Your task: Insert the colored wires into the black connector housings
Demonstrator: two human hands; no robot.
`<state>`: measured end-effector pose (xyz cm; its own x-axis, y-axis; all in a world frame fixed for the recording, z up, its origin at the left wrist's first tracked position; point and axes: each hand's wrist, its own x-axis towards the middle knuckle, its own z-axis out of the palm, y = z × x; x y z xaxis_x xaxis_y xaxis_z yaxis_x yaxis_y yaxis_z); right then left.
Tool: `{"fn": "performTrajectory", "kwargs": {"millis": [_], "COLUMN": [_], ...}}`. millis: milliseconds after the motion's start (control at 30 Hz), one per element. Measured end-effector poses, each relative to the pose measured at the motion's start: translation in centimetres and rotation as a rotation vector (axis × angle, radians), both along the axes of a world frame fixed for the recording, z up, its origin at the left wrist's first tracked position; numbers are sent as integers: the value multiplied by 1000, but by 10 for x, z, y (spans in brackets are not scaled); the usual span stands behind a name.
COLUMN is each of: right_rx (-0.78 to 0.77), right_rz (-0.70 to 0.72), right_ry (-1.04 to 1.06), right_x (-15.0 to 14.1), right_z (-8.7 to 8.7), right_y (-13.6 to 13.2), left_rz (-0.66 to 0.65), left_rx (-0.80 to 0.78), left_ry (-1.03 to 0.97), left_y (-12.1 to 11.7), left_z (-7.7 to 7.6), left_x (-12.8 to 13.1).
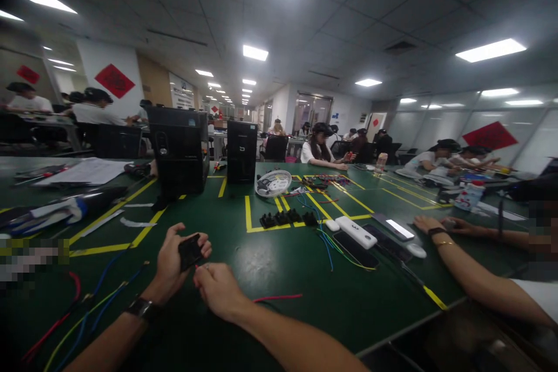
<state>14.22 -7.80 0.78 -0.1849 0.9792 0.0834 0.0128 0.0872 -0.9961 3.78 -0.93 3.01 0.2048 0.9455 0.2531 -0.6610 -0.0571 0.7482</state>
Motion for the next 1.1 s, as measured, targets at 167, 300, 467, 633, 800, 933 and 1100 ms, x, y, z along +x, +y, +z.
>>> {"fn": "performTrajectory", "kwargs": {"millis": [167, 300, 467, 633, 800, 933, 1100], "right_rx": [5, 2, 22, -1, 1, 25, 77], "right_rz": [23, 2, -42, -24, -76, -93, -83], "right_ry": [-56, -33, -25, -26, -26, -49, -51], "right_x": [-1, -7, -9, 2, 2, 0, -5], "right_z": [-5, -6, -5, 0, 5, 3, 0], "right_y": [6, 4, 4, 9, 8, 6, 6], "left_rz": [8, 13, 22, -5, 91, 62, 27], "left_rx": [-20, -117, -220, -212, -4, 53, 20], "left_ry": [-6, -61, -129, -74, -27, -65, -84], "left_y": [1, 1, 1, 0, 1, -1, -2], "left_z": [0, -3, 1, 8, 3, 5, 9], "left_x": [-4, 2, 9, 2, 2, 6, 2]}}
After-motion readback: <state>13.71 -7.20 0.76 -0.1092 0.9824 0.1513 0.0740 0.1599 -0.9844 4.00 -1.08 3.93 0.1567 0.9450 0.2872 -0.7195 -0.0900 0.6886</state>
